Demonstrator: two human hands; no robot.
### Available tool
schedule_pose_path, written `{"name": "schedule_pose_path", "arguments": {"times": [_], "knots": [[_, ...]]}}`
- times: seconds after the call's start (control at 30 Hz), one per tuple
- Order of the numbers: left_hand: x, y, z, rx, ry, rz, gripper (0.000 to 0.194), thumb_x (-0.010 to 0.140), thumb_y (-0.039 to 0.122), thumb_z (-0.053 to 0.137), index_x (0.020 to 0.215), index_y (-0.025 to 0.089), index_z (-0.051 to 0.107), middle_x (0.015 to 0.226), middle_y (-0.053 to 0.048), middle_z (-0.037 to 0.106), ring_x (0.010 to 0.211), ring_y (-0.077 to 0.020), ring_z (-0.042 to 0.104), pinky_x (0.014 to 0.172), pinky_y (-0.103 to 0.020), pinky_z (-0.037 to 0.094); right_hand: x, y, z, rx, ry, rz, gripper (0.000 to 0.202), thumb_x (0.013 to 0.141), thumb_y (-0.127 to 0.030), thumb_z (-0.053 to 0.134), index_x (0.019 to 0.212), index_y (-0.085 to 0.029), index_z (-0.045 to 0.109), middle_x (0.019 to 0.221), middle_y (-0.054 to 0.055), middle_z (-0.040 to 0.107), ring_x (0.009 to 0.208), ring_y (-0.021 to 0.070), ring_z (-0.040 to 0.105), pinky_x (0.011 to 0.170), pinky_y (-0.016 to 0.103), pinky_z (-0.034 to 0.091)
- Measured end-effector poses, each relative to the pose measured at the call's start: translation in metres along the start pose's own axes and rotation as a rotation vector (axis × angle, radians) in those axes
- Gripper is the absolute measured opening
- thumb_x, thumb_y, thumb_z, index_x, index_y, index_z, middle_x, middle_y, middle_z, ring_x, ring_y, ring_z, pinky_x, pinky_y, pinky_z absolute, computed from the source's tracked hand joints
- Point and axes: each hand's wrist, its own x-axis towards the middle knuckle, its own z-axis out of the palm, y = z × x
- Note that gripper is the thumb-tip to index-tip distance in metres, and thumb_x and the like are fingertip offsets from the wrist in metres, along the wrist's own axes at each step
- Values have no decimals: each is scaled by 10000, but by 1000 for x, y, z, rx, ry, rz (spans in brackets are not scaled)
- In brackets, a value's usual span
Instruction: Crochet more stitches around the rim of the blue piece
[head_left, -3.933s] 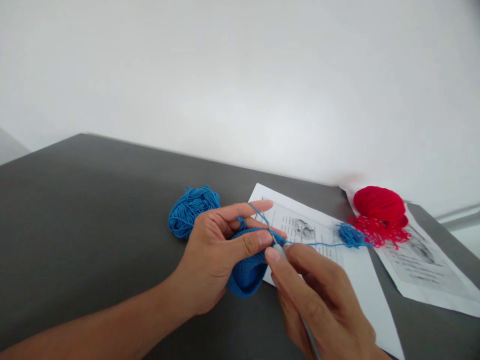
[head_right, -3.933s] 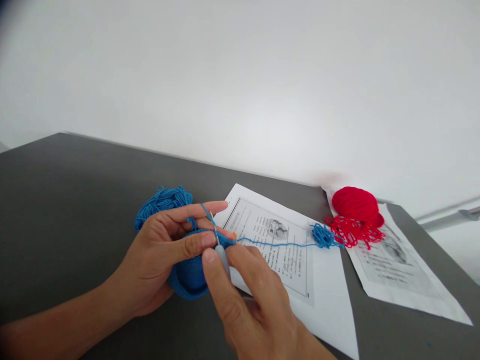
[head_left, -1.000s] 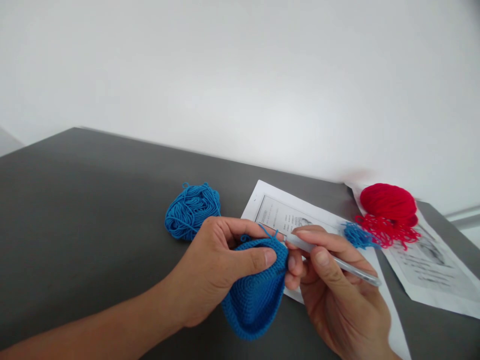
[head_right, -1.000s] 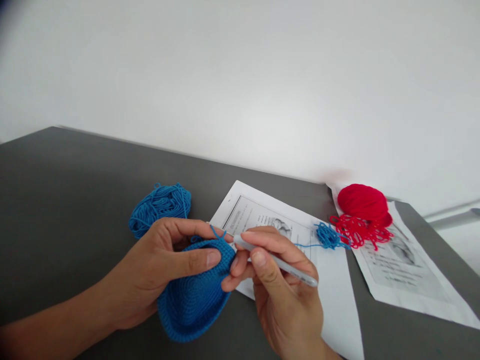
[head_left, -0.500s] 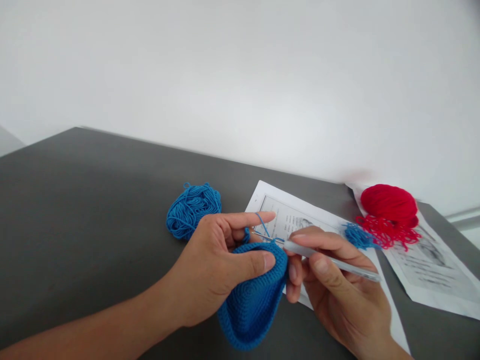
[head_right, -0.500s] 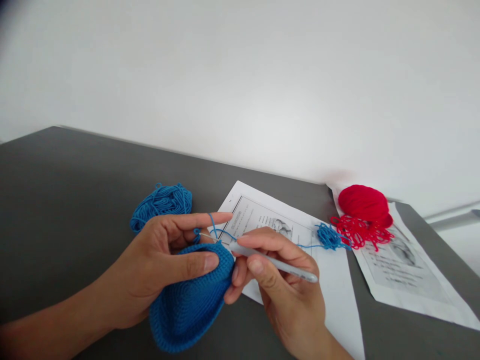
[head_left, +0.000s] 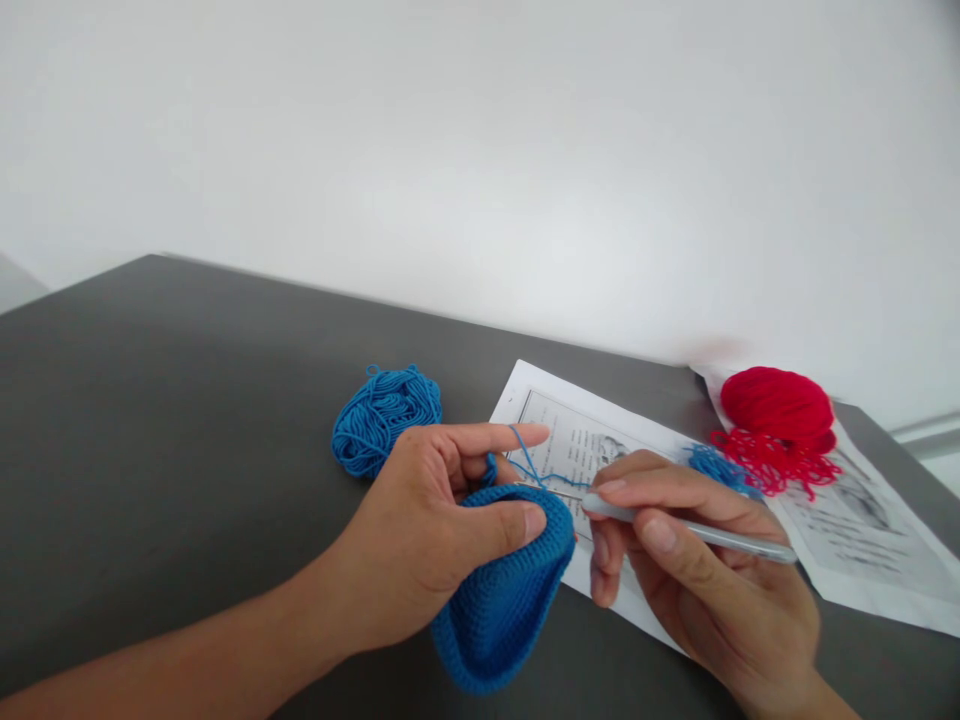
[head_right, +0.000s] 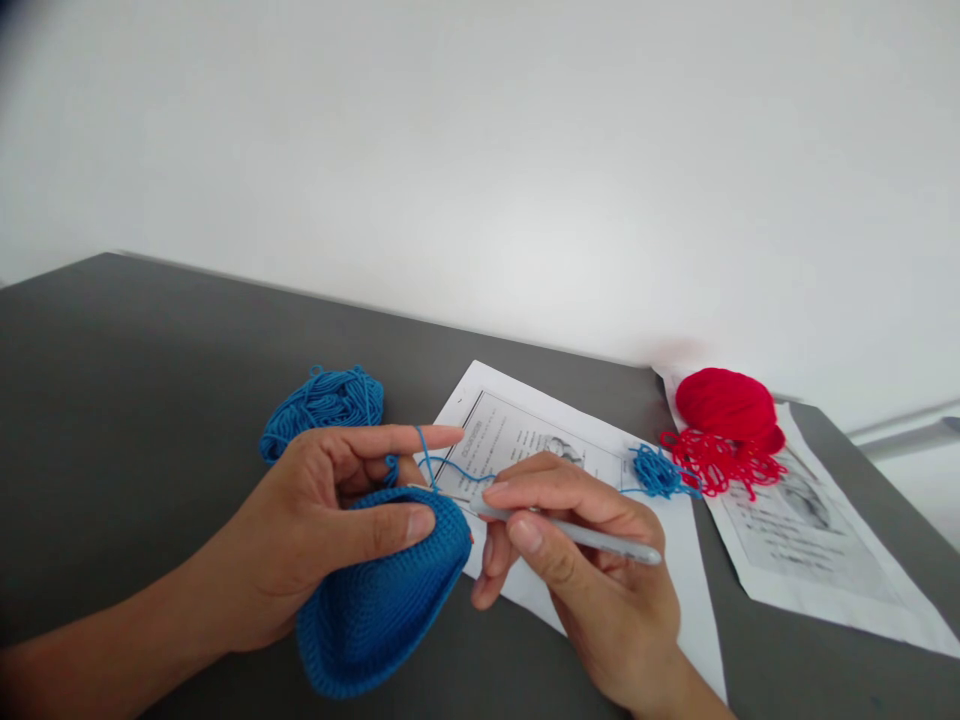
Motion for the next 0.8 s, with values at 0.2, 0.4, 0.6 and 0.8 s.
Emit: {"name": "schedule_pose_path", "arguments": {"times": [0.2, 0.4, 0.6, 0.8], "knots": [[0, -2, -1, 21, 4, 31, 594, 675, 137, 934, 1252, 158, 793, 716, 37, 689, 611, -74, 559, 573, -178, 435, -1, -4, -5, -103, -2, -32, 187, 1004, -223, 686, 1133, -249, 819, 786, 53, 733, 597, 185, 740, 489, 284, 632], [1, -1, -2, 50, 33, 43, 551, 680, 155, 925, 1216, 139, 799, 711, 32, 690, 597, -72, 549, 553, -177, 419, -6, -4, -11, -204, -26, -50, 214, 1020, -207, 660, 1178, -256, 798, 815, 57, 738, 615, 187, 744, 499, 291, 615], [2, -1, -1, 126, 69, 78, 516, 741, 180, 866, 1248, 140, 781, 715, 35, 676, 595, -79, 541, 552, -187, 424, -8, -5, -8, -319, -7, -127, 253, 1023, -162, 642, 1206, -265, 783, 812, 49, 774, 655, 183, 747, 599, 322, 624], [-2, -3, 6, 361, 236, 244, 419, 756, 182, 829, 1175, 185, 833, 771, 23, 701, 707, -135, 645, 678, -234, 527, -4, -7, -3, -466, 25, -218, 283, 980, -112, 663, 1169, -272, 797, 753, 37, 789, 649, 204, 747, 606, 356, 617]]}}
